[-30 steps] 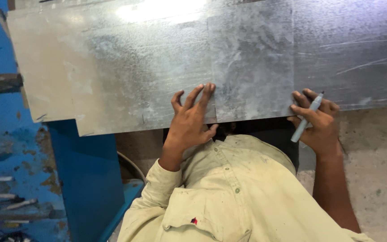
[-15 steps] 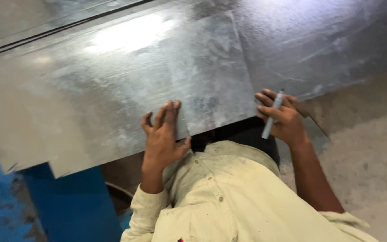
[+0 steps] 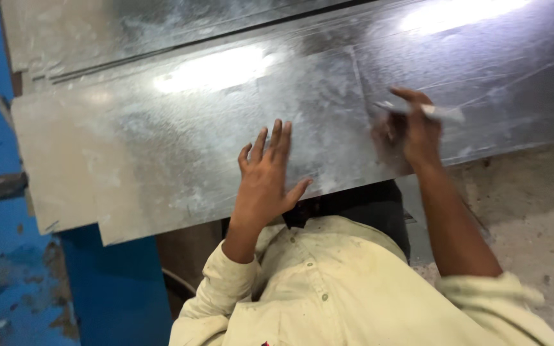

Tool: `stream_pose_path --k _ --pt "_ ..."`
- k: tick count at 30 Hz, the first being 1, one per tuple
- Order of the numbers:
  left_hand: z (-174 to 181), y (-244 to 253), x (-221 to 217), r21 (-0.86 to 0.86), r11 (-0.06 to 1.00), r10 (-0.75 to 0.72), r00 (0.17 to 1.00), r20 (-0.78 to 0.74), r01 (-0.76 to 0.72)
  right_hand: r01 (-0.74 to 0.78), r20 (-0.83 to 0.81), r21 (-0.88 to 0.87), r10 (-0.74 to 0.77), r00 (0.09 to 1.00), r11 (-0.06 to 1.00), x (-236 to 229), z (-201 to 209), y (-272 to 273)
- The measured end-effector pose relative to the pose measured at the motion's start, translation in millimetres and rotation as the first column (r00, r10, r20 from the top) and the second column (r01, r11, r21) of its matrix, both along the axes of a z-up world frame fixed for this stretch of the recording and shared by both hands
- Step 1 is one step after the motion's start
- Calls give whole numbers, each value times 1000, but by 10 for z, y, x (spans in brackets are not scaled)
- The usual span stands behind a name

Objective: The person uses a white marker to draw lines on a large metal sheet. They repeatedly lift a smaller metal template, position it on the sheet, and trace its edges to create rectangular outlines. The process is repeated multiple times across the surface of the metal sheet.

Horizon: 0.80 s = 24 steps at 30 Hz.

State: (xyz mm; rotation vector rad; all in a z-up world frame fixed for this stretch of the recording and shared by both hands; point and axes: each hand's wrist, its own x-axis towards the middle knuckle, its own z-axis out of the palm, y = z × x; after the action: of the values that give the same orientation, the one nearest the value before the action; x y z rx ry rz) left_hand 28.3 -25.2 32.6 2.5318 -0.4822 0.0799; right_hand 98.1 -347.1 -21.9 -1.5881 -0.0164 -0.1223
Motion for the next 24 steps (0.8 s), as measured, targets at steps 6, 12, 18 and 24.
stream_pose_path --k 6,12,18,24 --pt "165 -575 375 102 983 -149 986 -68 155 194 -9 -81 -195 981 978 1026 -17 333" --pt "-26 -500 487 93 990 -82 974 -210 103 141 200 -279 -86 976 950 945 -116 282" --pt "84 -702 476 162 974 -105 947 -303 160 194 179 -357 -137 974 914 1006 -110 301" --pt "79 -558 489 165 972 -93 921 -379 166 196 165 -419 -138 977 887 968 -55 329"
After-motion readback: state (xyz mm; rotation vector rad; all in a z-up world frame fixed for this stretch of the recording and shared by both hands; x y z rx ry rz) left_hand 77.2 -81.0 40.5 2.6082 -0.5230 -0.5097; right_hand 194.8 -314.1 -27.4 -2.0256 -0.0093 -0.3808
